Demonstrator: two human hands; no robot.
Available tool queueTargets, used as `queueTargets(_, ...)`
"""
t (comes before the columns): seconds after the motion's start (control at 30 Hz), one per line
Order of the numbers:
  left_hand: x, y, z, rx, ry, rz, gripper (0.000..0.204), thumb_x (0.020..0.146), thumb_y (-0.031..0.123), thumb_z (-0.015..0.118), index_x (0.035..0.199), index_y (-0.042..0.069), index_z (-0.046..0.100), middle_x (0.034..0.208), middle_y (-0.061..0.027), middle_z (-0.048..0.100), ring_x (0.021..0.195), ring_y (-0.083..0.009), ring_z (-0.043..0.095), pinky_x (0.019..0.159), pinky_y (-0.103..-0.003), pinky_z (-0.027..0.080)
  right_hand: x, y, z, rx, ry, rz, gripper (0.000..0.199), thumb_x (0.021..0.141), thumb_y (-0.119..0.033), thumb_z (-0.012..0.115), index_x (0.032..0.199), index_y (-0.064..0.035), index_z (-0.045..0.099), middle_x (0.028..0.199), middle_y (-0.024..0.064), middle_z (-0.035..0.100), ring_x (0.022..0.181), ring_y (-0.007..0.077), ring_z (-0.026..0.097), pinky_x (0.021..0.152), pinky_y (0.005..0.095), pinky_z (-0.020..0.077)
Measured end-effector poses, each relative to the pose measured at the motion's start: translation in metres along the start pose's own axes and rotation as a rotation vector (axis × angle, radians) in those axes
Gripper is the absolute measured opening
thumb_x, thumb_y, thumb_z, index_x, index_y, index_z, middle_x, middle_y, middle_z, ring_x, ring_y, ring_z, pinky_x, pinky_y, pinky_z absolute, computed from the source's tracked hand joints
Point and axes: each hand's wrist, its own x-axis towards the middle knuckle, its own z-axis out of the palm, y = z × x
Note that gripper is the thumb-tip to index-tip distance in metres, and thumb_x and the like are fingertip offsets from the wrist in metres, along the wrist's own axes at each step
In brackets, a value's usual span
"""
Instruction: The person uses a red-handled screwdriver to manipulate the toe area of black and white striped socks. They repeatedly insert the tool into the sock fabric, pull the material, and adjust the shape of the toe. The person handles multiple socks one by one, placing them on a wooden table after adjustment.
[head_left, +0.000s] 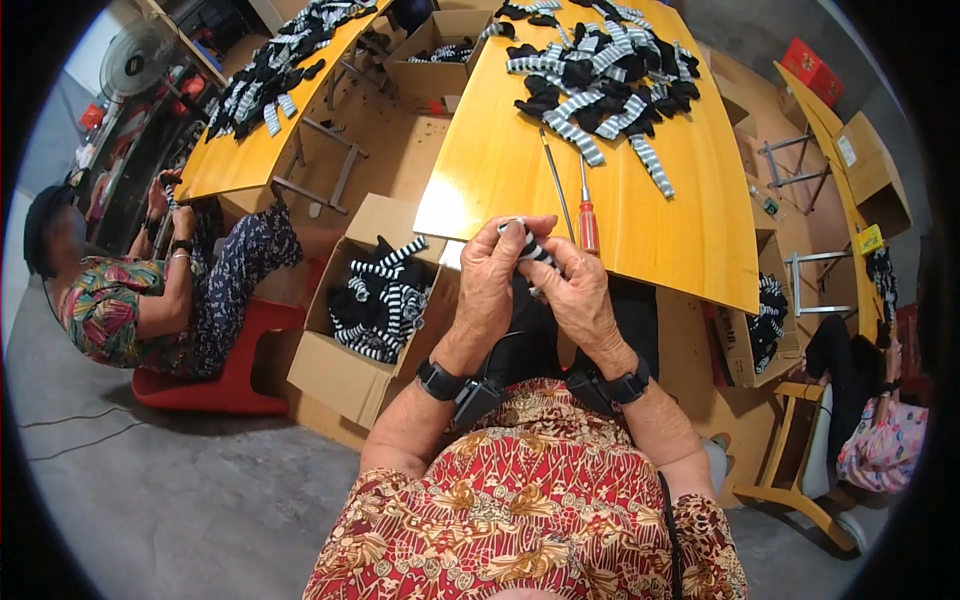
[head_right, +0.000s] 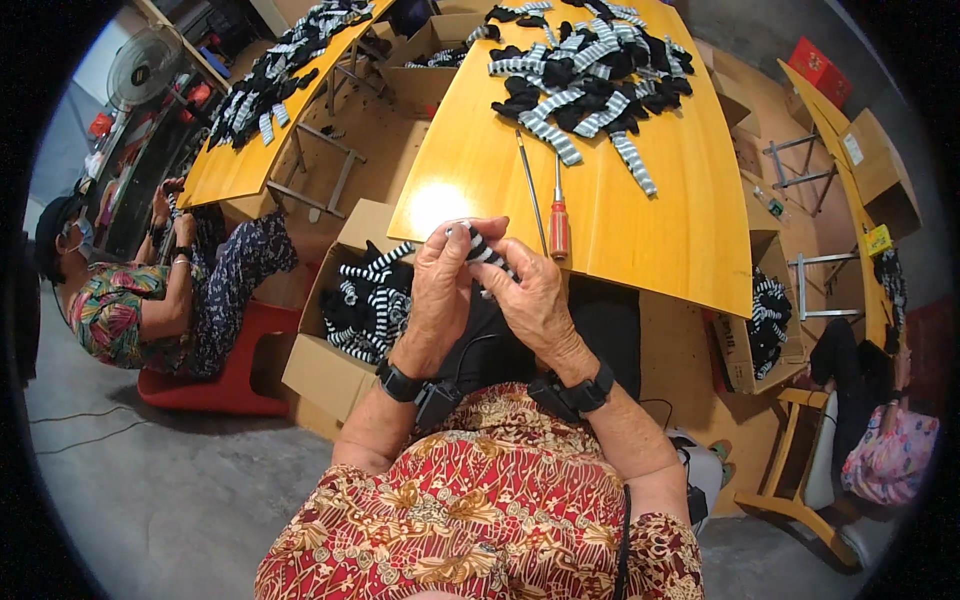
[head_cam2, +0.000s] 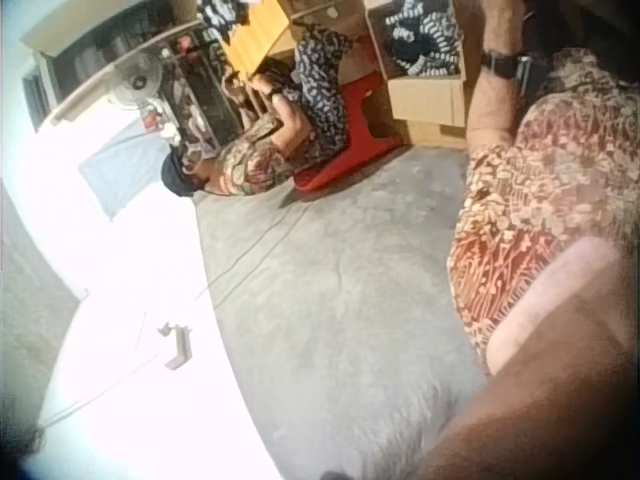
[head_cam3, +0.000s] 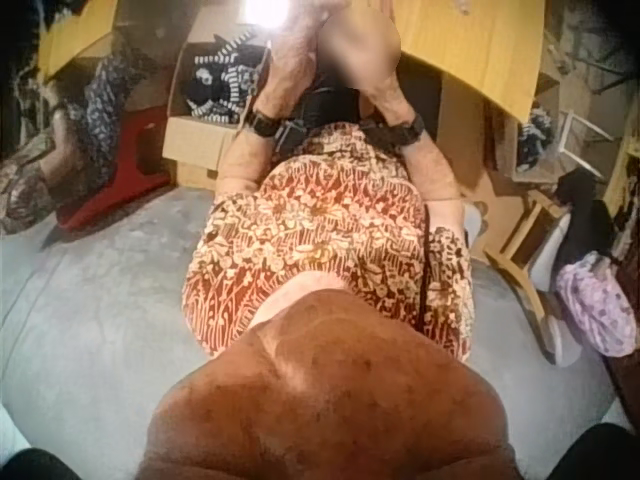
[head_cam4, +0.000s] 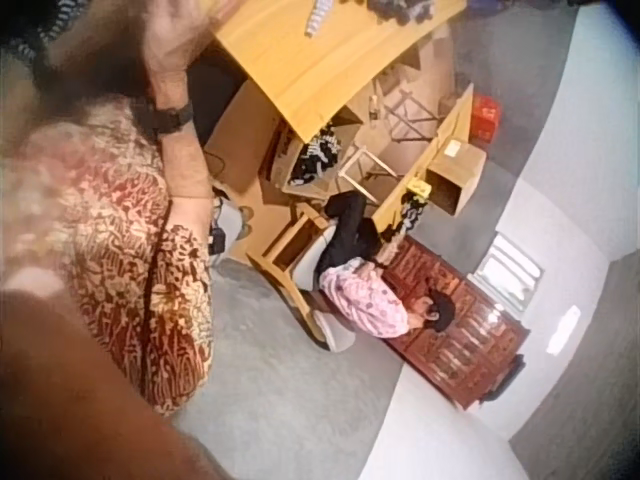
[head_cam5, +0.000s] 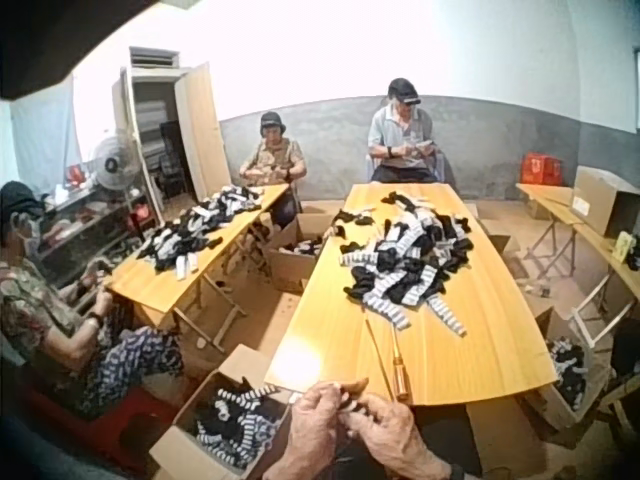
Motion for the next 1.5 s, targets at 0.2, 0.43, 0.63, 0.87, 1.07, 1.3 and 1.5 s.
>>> queueTargets(0.2, 0.013, -0.011, -0.015, -0.292, 0.194, -0.206, 0.037, 0.097, 0.042, 0.051, 0.101, 0.006, 0.057, 0.089, -0.0074, 0.064, 0.082, -0.018, 0.063, 0.066, -0.032, 0.054, 0.002, -0.005, -0.012, -0.071, -0.208, 0.162, 0.016, 0.09, -0.012, 0.059, 0.096, 0.0023, 0.064, 0.071, 0.0035, 0.062, 0.065, 0.0087, 0.06, 0.061, 0.024, 0.0482)
queueTargets(0.43, 0.044, 0.016, -0.018, -0.393, 0.197, -0.182, 0.032, 0.1, 0.031, 0.048, 0.11, 0.001, 0.054, 0.082, -0.0053, 0.058, 0.081, -0.02, 0.062, 0.074, -0.034, 0.055, 0.039, 0.014, -0.053, -0.714, 0.262, -0.328, 0.027, 0.084, -0.013, 0.065, 0.108, -0.0005, 0.062, 0.09, 0.0182, 0.06, 0.084, 0.0332, 0.059, 0.076, 0.0412, 0.0488)
queueTargets(0.63, 0.056, 0.001, -0.025, -0.482, 0.085, -0.189, 0.026, 0.1, 0.024, 0.05, 0.116, 0.004, 0.05, 0.096, -0.0111, 0.058, 0.087, -0.0211, 0.061, 0.074, -0.033, 0.057, 0.054, 0.062, -0.054, -0.868, 0.232, -0.214, 0.039, 0.082, -0.022, 0.063, 0.116, -0.0044, 0.054, 0.095, 0.0218, 0.056, 0.087, 0.0416, 0.057, 0.076, 0.0481, 0.0475)
queueTargets(0.87, 0.06, 0.005, -0.013, -0.667, 0.05, -0.282, 0.023, 0.097, 0.019, 0.054, 0.111, 0.0, 0.051, 0.097, -0.0132, 0.059, 0.09, -0.0238, 0.062, 0.077, -0.032, 0.058, 0.037, 0.06, -0.066, -0.921, 0.309, -0.096, 0.032, 0.082, -0.013, 0.057, 0.112, -0.0005, 0.058, 0.089, 0.0228, 0.057, 0.077, 0.0393, 0.059, 0.072, 0.0454, 0.0504)
queueTargets(1.07, 0.076, -0.007, -0.026, -0.817, 0.141, -0.358, 0.025, 0.099, 0.023, 0.05, 0.1, -0.001, 0.05, 0.102, -0.0176, 0.059, 0.099, -0.0303, 0.063, 0.086, -0.038, 0.059, -0.033, -0.003, -0.098, -0.523, 0.185, -0.283, 0.028, 0.081, 0.0, 0.06, 0.108, 0.0004, 0.066, 0.093, 0.013, 0.062, 0.076, 0.0217, 0.06, 0.071, 0.0313, 0.0495)
queueTargets(1.3, 0.083, -0.015, -0.027, -0.854, 0.209, -0.357, 0.027, 0.1, 0.027, 0.048, 0.1, 0.0, 0.047, 0.105, -0.0209, 0.057, 0.099, -0.0333, 0.062, 0.087, -0.042, 0.057, -0.097, -0.044, -0.102, -0.213, 0.076, 0.002, 0.037, 0.083, -0.001, 0.062, 0.119, -0.0032, 0.064, 0.084, 0.003, 0.058, 0.075, 0.0098, 0.054, 0.069, 0.0228, 0.0439)
queueTargets(1.5, 0.08, -0.021, -0.024, -0.872, 0.133, -0.339, 0.028, 0.098, 0.025, 0.052, 0.1, -0.003, 0.053, 0.101, -0.0214, 0.059, 0.1, -0.0335, 0.061, 0.087, -0.044, 0.056, -0.088, -0.031, -0.091, -0.286, 0.044, -0.05, 0.037, 0.081, 0.0, 0.063, 0.118, -0.0036, 0.064, 0.082, 0.005, 0.057, 0.072, 0.0122, 0.053, 0.066, 0.0246, 0.0442)
